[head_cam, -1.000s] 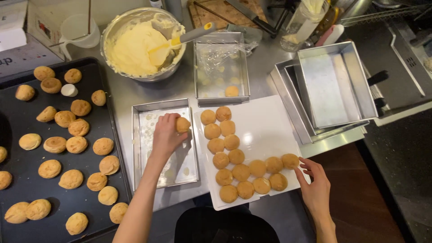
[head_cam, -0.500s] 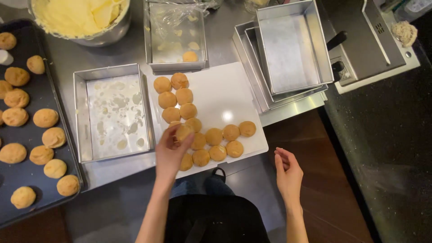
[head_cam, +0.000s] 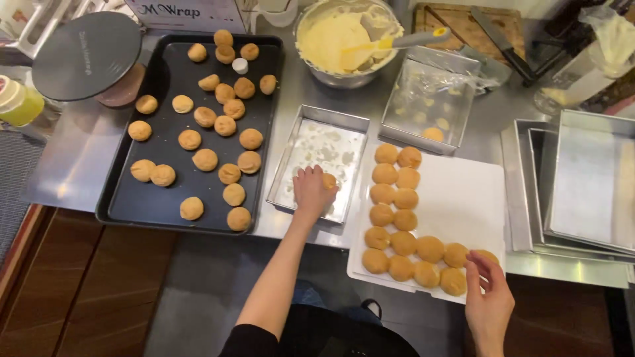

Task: Filling small pastries with cream using a piping bag and arranging them on a tray in a specific pattern.

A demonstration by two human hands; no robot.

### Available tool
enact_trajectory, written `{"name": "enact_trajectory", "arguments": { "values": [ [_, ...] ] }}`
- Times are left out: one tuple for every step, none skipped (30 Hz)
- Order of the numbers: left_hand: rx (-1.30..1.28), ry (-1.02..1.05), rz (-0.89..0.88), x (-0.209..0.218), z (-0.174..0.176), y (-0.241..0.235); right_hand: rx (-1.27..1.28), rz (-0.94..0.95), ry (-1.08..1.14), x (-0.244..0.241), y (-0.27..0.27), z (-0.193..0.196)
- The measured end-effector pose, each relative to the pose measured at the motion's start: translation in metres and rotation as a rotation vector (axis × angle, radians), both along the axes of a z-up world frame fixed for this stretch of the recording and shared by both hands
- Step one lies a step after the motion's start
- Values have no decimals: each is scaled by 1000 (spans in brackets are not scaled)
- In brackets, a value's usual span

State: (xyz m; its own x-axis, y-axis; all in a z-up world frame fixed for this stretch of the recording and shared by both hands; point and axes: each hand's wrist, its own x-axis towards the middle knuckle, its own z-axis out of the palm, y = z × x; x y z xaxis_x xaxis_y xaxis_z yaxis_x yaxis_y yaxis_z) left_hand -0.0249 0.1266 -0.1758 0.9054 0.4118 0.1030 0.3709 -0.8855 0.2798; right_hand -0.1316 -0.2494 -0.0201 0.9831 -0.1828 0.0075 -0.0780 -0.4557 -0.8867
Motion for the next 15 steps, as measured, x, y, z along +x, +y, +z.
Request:
{"name": "enact_trajectory", "arguments": {
  "values": [
    [-1, -6, 1, 2, 5, 3, -1, 1, -6, 2, 17, 7],
    [6, 44, -22, 1, 8, 3, -12, -41, 12, 1, 32, 14],
    [13, 93, -46, 1, 11, 4, -23, -84, 30, 0, 48, 20],
    [9, 96, -49, -6, 21, 6, -27, -86, 33, 3, 61, 16],
    [-83, -21, -89, -12, 32, 10, -29, -89, -10, 5, 74, 12],
    [-176, -137, -130, -19, 40, 12, -31, -94, -51, 6, 86, 7],
    [-181, -131, -135, -39, 67, 21, -35, -100, -46, 5, 108, 6],
    [-429, -177, -199, -56, 95, 28, -13, -104, -56, 8, 127, 7],
    [-679, -221, -263, -72, 123, 35, 9, -109, -67, 11, 144, 8],
    [-680, -224, -276, -85, 129, 54, 9, -120, -73, 13, 163, 5],
    [-858, -245, -211, -97, 137, 71, 3, -116, -64, 17, 180, 4],
    [-1039, -261, -165, -103, 145, 84, -5, -131, -63, 21, 193, 4],
    [-1045, -258, -200, -115, 148, 105, -7, -162, -78, 21, 203, 2],
    [-989, -259, -55, -119, 150, 123, 26, -147, -81, 24, 211, 1],
    [-930, -261, 90, -121, 151, 140, 59, -131, -85, 28, 215, 1]
  ]
}}
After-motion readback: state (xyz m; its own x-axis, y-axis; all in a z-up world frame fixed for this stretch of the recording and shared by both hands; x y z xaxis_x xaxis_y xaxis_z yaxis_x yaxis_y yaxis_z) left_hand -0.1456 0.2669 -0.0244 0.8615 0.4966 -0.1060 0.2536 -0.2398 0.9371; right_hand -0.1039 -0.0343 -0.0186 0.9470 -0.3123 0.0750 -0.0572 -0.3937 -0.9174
